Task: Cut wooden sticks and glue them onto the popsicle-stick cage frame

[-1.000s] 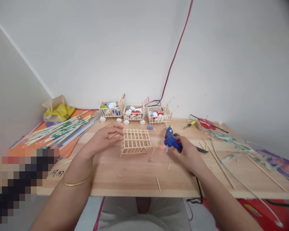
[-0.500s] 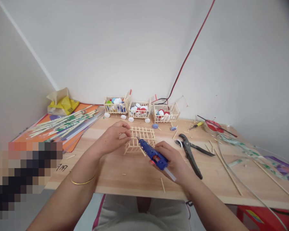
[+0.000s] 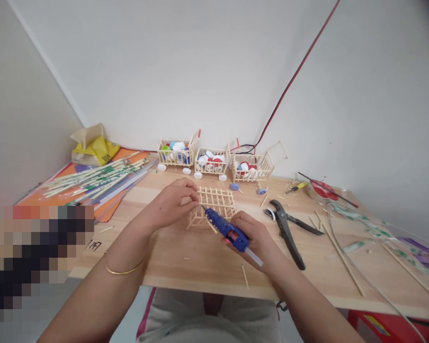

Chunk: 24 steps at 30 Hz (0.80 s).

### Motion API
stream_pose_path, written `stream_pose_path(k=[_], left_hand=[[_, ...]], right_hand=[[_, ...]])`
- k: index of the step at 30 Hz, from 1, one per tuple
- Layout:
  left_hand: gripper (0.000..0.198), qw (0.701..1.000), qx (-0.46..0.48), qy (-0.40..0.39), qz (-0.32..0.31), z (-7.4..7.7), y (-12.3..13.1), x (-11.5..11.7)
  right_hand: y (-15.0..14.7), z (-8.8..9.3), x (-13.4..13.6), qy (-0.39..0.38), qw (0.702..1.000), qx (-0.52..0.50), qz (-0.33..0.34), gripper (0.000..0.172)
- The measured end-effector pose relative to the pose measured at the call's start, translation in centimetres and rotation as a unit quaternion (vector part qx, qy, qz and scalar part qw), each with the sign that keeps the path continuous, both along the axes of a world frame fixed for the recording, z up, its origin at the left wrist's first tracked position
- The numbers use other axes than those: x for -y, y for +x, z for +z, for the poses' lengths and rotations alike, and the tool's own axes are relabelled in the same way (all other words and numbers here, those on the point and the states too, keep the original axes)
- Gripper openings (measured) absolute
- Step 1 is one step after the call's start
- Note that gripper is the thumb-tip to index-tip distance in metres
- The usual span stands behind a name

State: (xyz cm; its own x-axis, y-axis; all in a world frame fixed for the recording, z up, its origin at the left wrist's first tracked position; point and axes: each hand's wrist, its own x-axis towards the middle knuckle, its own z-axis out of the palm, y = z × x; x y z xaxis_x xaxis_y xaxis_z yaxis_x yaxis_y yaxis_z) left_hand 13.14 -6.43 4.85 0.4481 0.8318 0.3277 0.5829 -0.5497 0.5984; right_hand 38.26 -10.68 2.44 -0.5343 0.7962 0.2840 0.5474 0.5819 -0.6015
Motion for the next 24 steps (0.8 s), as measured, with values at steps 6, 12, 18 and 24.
stream_pose_path(k=[6, 12, 18, 24], left_hand=[[0.016, 1.0, -0.004, -0.003, 0.003, 0.09, 0.03, 0.06], [0.016, 1.0, -0.001, -0.003, 0.0, 0.1, 0.07, -0.01], [0.015, 1.0, 0.0, -0.011, -0.001, 0.19, 0.01, 0.02], [0.013, 1.0, 0.0, -0.009, -0.007, 0.04, -0.05, -0.05]], right_hand=[[-0.06, 0.06, -0.08, -0.006, 1.0, 0.008, -0.005, 0.013], [-0.11, -0.08, -0.21, -0.015, 1.0, 0.006, -0.005, 0.014], [-0.1, -0.06, -0.24, -0.029, 1.0, 0.005, -0.003, 0.02], [-0.05, 0.1, -0.2, -0.045, 0.999, 0.009, -0.001, 0.022]])
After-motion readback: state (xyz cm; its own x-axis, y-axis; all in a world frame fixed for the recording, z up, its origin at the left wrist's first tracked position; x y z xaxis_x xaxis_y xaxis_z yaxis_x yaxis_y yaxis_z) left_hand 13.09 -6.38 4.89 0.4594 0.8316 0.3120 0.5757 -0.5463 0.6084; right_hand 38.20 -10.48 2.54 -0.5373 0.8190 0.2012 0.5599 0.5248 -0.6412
